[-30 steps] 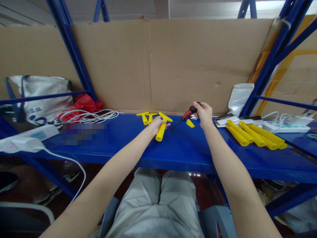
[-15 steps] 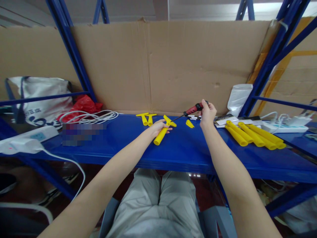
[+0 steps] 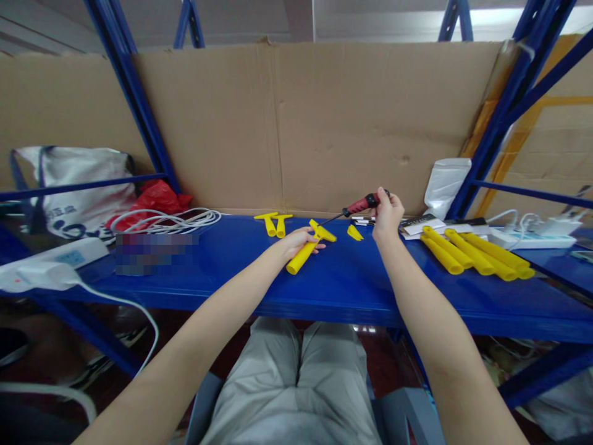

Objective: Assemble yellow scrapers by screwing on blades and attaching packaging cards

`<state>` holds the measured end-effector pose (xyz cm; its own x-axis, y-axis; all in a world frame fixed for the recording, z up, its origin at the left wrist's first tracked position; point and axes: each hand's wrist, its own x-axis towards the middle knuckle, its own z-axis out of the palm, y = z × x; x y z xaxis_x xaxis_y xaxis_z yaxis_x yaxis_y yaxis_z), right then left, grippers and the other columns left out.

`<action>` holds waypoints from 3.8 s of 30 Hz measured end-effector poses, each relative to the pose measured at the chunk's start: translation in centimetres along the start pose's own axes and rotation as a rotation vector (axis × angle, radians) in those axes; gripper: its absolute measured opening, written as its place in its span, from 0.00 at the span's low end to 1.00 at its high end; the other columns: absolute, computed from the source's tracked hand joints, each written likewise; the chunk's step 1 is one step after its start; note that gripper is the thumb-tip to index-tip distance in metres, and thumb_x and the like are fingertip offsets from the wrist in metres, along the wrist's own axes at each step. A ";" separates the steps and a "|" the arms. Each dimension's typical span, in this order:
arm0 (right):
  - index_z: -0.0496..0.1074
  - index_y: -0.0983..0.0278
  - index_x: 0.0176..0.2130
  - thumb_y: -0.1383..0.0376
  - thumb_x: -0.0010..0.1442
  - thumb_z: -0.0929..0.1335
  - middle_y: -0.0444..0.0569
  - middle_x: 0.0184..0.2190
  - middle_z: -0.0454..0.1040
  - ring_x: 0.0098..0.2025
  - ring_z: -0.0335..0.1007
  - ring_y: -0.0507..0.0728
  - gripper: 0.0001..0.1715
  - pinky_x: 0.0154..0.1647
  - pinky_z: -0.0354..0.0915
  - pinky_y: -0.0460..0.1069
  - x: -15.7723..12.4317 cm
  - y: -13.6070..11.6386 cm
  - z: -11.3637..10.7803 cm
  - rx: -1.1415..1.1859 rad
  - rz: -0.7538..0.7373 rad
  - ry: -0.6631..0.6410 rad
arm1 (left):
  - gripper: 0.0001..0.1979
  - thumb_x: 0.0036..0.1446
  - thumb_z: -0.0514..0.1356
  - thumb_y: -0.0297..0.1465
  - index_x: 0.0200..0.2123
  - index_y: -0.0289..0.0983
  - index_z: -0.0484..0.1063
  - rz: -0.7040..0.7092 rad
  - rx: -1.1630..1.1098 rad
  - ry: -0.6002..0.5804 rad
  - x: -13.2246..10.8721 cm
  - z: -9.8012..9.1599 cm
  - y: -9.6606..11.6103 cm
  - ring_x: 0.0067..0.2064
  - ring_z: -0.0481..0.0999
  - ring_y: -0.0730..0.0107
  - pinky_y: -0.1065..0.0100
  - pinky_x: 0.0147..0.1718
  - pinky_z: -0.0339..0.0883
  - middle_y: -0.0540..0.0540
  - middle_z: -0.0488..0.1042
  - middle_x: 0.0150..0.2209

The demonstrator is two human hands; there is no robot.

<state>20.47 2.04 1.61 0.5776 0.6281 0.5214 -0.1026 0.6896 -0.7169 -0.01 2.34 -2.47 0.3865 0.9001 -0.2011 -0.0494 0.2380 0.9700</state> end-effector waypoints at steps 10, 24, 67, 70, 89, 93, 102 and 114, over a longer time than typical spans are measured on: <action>0.56 0.61 0.22 0.54 0.45 0.73 0.32 0.12 0.49 0.12 0.49 0.44 0.24 0.10 0.49 0.42 -0.3 -0.3 0.2 0.035 -0.003 0.000 | 0.30 0.52 0.51 0.12 0.56 0.38 0.56 0.006 -0.008 -0.023 0.3 -0.3 -0.2 0.30 0.79 0.70 0.72 0.24 0.70 0.37 0.69 0.52; 0.55 0.60 0.23 0.52 0.45 0.73 0.33 0.13 0.53 0.12 0.50 0.44 0.24 0.10 0.49 0.43 0.0 0.2 -0.1 0.019 -0.045 -0.024 | 0.31 0.51 0.51 0.12 0.57 0.37 0.55 -0.002 -0.010 -0.017 -0.2 0.0 0.0 0.28 0.78 0.72 0.73 0.21 0.69 0.36 0.68 0.53; 0.60 0.62 0.24 0.55 0.47 0.73 0.36 0.13 0.62 0.11 0.56 0.46 0.21 0.09 0.52 0.41 -1.8 -1.3 0.3 -0.012 0.195 -0.247 | 0.31 0.51 0.52 0.15 0.57 0.38 0.55 0.214 0.170 0.476 -1.5 0.2 1.0 0.32 0.76 0.73 0.77 0.18 0.59 0.41 0.71 0.48; 0.62 0.62 0.25 0.55 0.47 0.73 0.34 0.10 0.59 0.10 0.53 0.46 0.19 0.08 0.51 0.41 -1.7 -1.2 0.2 -0.021 0.212 -0.224 | 0.30 0.51 0.52 0.15 0.57 0.38 0.55 0.214 0.171 0.470 -1.4 0.2 1.0 0.32 0.76 0.73 0.77 0.18 0.59 0.41 0.70 0.49; 0.56 0.61 0.24 0.53 0.47 0.73 0.33 0.11 0.57 0.10 0.52 0.46 0.23 0.09 0.52 0.41 -1.6 -1.1 0.2 0.006 0.312 -0.251 | 0.29 0.52 0.55 0.16 0.56 0.39 0.56 0.210 0.168 0.465 -1.5 0.4 1.0 0.31 0.76 0.74 0.78 0.19 0.59 0.42 0.71 0.46; 0.61 0.61 0.27 0.52 0.48 0.72 0.33 0.09 0.54 0.10 0.51 0.46 0.20 0.09 0.50 0.41 -1.7 -1.3 0.1 0.004 0.305 -0.247 | 0.29 0.51 0.57 0.17 0.56 0.41 0.57 0.214 0.171 0.469 -1.3 0.3 0.8 0.31 0.76 0.73 0.77 0.20 0.61 0.44 0.71 0.45; 0.61 0.62 0.27 0.53 0.52 0.70 0.38 0.16 0.67 0.14 0.60 0.47 0.19 0.12 0.58 0.42 -1.9 -1.8 0.3 0.021 0.325 -0.319 | 0.31 0.50 0.53 0.15 0.57 0.39 0.55 0.203 0.189 0.473 -1.5 0.4 0.9 0.33 0.77 0.72 0.78 0.17 0.59 0.42 0.72 0.47; 0.57 0.61 0.23 0.51 0.47 0.72 0.33 0.09 0.54 0.10 0.50 0.45 0.25 0.09 0.49 0.41 -1.6 -1.2 0.2 0.024 0.317 -0.244 | 0.30 0.51 0.53 0.15 0.57 0.39 0.56 0.215 0.182 0.457 -1.6 0.5 0.9 0.32 0.76 0.73 0.78 0.17 0.58 0.41 0.70 0.48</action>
<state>19.51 0.24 1.70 0.3049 0.8765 0.3725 -0.2652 0.4538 -0.8507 -0.22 0.98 -1.22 -0.0570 0.9984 0.0050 0.0928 0.0003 0.9957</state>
